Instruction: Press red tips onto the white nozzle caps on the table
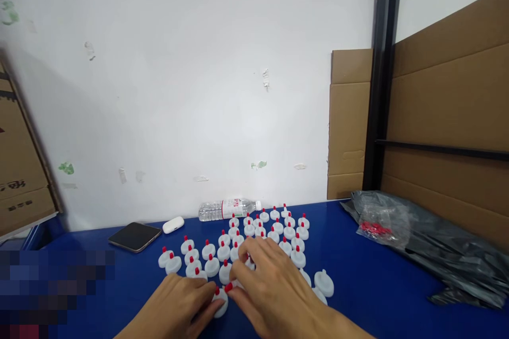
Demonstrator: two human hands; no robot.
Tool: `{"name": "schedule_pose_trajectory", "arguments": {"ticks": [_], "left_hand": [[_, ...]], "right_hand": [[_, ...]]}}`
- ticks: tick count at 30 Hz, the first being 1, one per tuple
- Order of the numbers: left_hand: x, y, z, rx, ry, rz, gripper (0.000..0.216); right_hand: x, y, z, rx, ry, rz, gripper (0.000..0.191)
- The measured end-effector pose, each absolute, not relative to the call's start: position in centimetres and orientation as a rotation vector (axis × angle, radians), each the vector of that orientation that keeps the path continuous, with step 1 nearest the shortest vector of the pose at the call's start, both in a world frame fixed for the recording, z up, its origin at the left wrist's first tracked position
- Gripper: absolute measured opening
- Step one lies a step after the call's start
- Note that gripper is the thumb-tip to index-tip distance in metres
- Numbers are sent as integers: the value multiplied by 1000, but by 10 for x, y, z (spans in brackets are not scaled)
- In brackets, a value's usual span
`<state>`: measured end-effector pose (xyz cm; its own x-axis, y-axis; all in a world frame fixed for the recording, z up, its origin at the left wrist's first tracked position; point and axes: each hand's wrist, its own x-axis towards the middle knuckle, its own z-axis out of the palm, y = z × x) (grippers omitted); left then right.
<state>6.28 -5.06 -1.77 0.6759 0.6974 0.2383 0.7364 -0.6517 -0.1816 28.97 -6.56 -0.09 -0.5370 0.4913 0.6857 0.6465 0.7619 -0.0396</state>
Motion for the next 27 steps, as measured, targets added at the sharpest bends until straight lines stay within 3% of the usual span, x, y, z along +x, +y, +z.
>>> {"name": "schedule_pose_trajectory", "arguments": {"ticks": [10, 14, 17, 19, 21, 27], "left_hand": [[39, -47, 12, -2685, -1312, -569, 40], [22, -38, 29, -2618, -1459, -457, 42], [6, -34, 40, -2663, -1657, -333, 35], [-4, -33, 46, -2748, -1796, -242, 22], [-12, -32, 48, -2847, -1918, -150, 12], [-15, -29, 43, -3076, -2139, -34, 26]], "right_hand": [[282, -54, -30, -843, -2591, -232, 11], [286, -61, -18, -945, -2441, -250, 24], [293, -65, 0, -1044, -2439, -258, 6], [299, -65, 10, -1144, -2479, -339, 23], [305, -65, 14, -1198, -2537, -433, 27], [315, -69, 2, -1059, -2586, -475, 31]]}}
